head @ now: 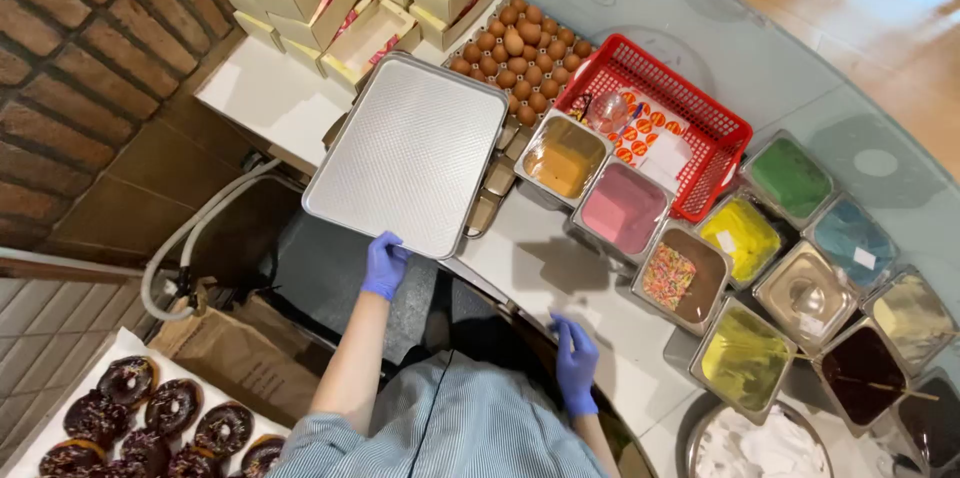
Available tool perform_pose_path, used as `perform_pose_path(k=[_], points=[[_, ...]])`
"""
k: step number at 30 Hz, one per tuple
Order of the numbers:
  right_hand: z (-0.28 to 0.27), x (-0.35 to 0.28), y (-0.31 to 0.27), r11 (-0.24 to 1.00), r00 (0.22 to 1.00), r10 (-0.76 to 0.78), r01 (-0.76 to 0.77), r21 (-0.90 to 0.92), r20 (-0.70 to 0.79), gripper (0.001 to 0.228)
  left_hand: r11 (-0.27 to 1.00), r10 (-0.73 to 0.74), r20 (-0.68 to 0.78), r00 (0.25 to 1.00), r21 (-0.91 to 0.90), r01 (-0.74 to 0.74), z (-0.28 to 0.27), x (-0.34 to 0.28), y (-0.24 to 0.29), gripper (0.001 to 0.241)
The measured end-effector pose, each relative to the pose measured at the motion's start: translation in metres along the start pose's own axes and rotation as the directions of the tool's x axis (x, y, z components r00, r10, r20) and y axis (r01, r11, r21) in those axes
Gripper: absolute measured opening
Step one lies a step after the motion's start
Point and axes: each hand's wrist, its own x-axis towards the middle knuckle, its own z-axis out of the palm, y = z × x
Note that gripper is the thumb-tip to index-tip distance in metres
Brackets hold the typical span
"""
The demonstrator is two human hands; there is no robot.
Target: The recorder prepares a piping bag by filling it with white frosting from a bowl using a spatula and then trimming the tip with scissors.
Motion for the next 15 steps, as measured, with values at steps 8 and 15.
perform_pose_path(k=[8, 15], points=[[0.105, 0.099, 0.040, 0.999, 0.978, 0.039, -0.045, 0.022, 0.203, 0.028, 0.972, -0.060, 0.036, 0.998, -0.227, 0.067, -0.066, -0.036, 0.009, 0.015], [0.193, 0.213, 0.118, 0.857, 0.872, 0.270, -0.411, 0.311, 0.407, 0.041, 0.980, 0.149, -0.240, 0.959, -0.095, -0.176, 0.055, -0.168, 0.136, 0.009]])
